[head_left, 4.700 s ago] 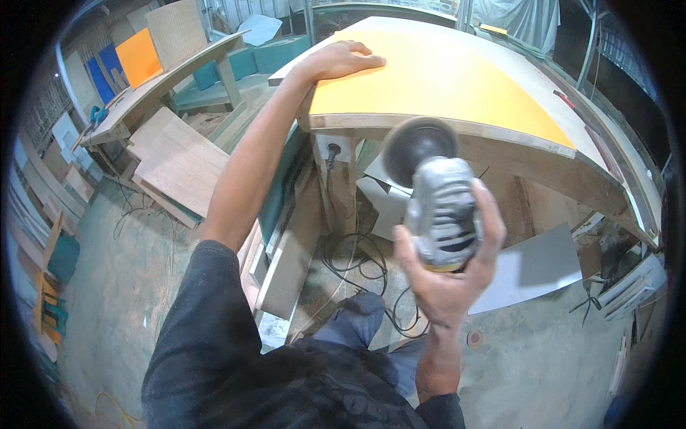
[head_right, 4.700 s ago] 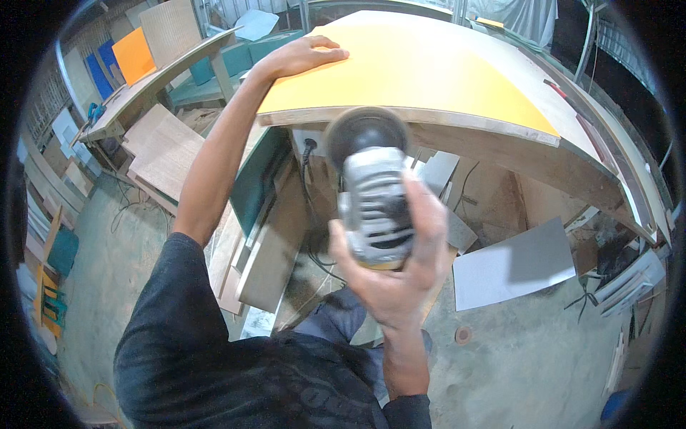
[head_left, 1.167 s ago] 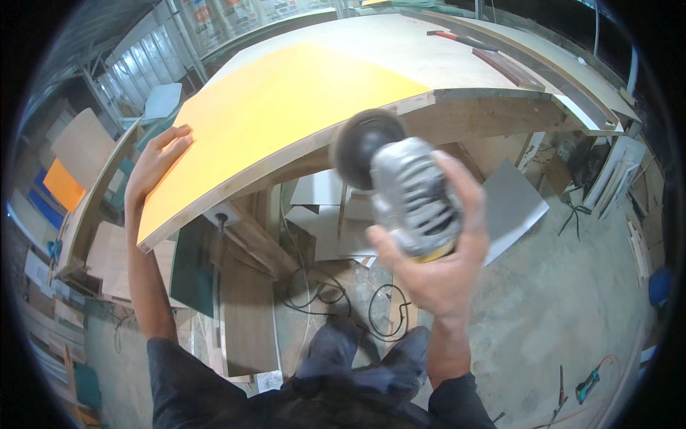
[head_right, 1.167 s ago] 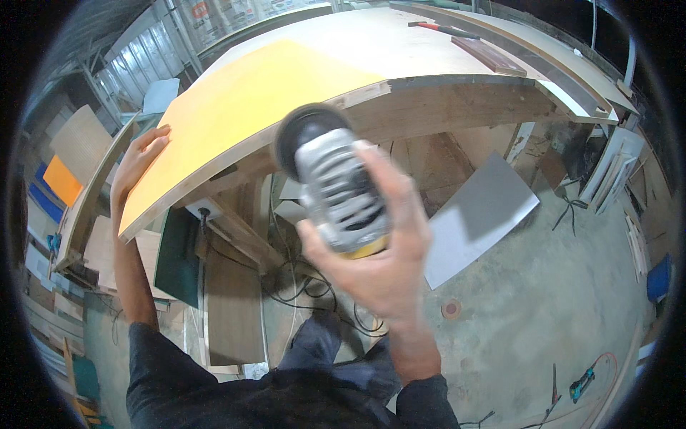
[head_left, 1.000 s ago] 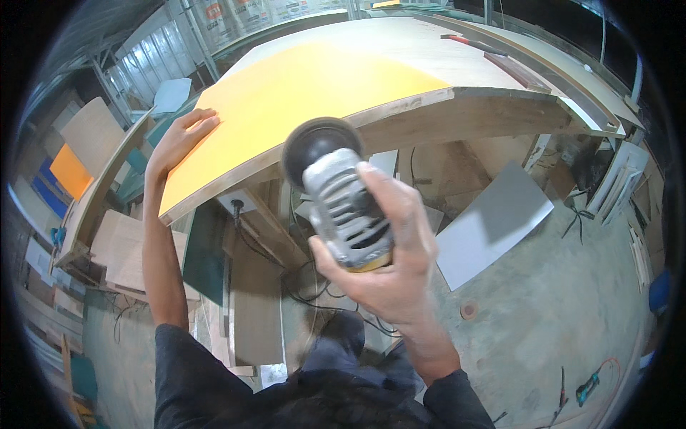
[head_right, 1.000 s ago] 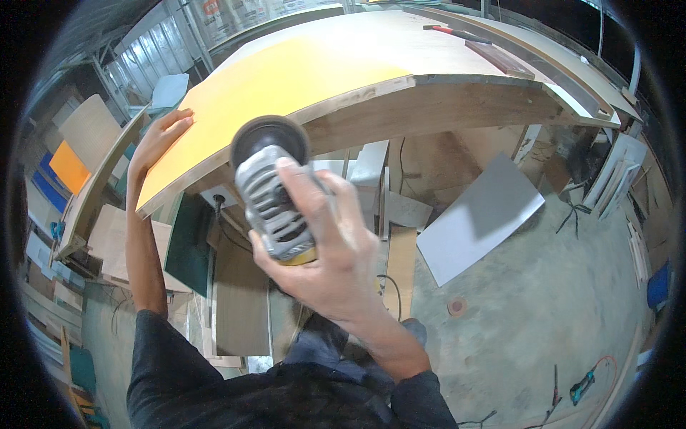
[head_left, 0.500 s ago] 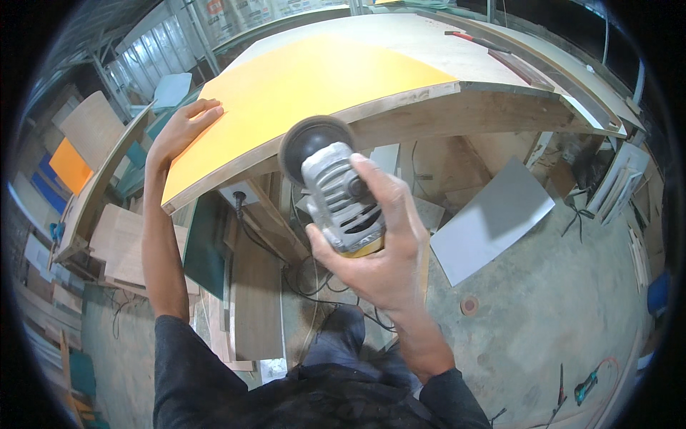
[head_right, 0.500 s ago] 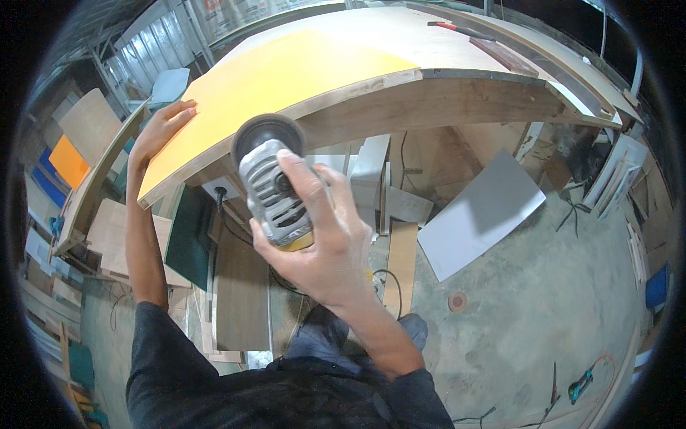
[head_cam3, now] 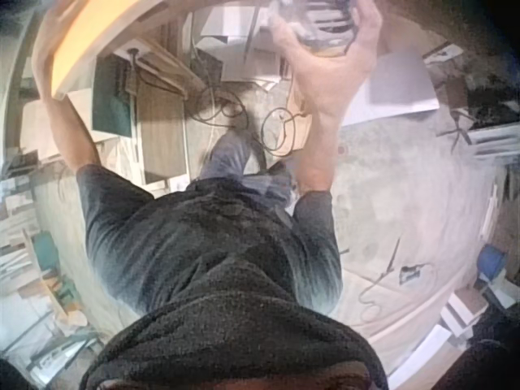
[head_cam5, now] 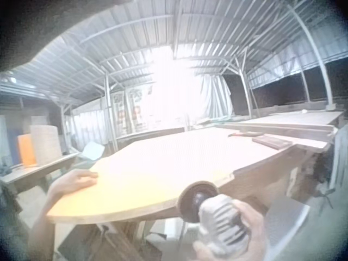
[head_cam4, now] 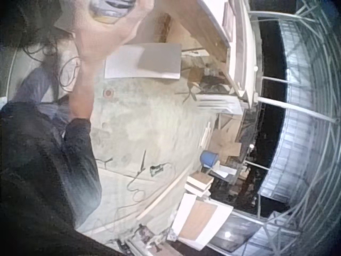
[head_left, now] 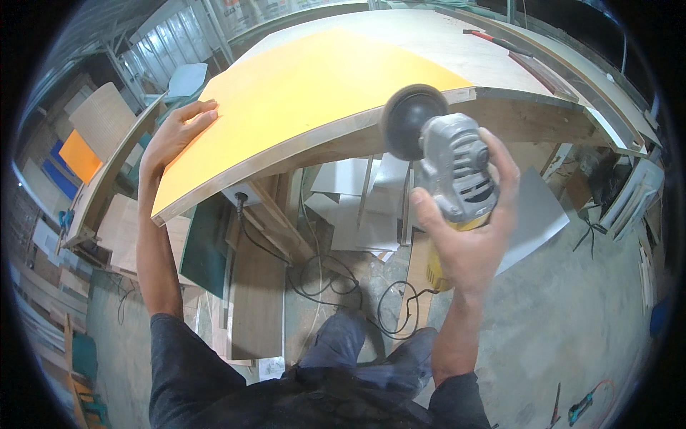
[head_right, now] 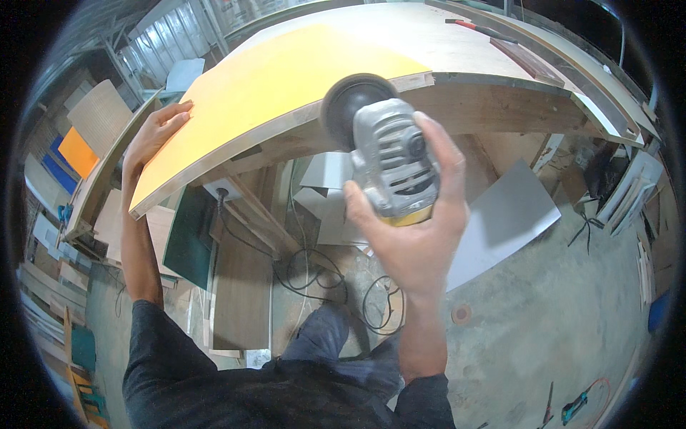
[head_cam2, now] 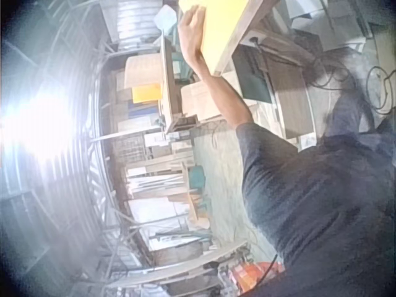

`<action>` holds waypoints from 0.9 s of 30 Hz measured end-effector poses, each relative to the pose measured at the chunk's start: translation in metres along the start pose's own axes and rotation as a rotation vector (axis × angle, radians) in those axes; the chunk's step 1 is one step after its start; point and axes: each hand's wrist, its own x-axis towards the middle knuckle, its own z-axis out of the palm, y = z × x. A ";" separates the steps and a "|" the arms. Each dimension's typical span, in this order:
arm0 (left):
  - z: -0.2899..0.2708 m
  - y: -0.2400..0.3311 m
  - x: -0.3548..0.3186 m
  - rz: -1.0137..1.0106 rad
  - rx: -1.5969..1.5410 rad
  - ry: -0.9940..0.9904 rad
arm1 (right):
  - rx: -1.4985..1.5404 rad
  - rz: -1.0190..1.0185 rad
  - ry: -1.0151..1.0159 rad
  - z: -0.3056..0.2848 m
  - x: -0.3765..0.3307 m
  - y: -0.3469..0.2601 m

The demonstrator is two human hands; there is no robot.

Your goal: The person sands the edge of a yellow board using a power sander, holding the board steady with one hand while moving the sander along the side.

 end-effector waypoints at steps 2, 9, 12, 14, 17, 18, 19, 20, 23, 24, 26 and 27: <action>0.001 0.000 0.000 -0.006 -0.012 0.000 | -0.086 -0.020 -0.002 -0.012 0.008 0.010; 0.000 -0.008 -0.001 0.151 0.080 0.061 | -0.036 0.184 0.097 -0.030 0.004 -0.005; -0.002 -0.012 -0.003 0.165 0.120 0.088 | 0.034 0.115 0.012 -0.001 -0.015 -0.044; 0.003 -0.013 0.004 0.175 0.127 0.068 | 0.042 0.072 -0.058 0.022 -0.030 -0.071; 0.010 -0.016 0.007 0.166 0.102 0.073 | 0.119 0.046 -0.180 0.061 -0.053 -0.102; 0.013 -0.014 0.009 0.146 0.101 0.067 | 0.128 0.033 -0.218 0.070 -0.060 -0.111; 0.012 -0.014 0.010 0.127 0.099 0.060 | 0.141 0.018 -0.264 0.079 -0.067 -0.117; 0.011 -0.016 0.010 0.131 0.089 0.062 | 0.141 -0.022 -0.264 0.092 -0.073 -0.123; 0.007 -0.023 0.010 0.153 0.066 0.071 | 0.094 -0.110 -0.296 0.123 -0.084 -0.148; 0.008 -0.026 0.011 0.164 0.065 0.077 | 0.087 -0.126 -0.302 0.132 -0.087 -0.153; 0.010 -0.026 0.013 0.173 0.059 0.083 | 0.072 -0.101 -0.323 0.143 -0.092 -0.166; 0.012 -0.023 0.013 0.172 0.052 0.084 | 0.077 -0.098 -0.321 0.147 -0.094 -0.168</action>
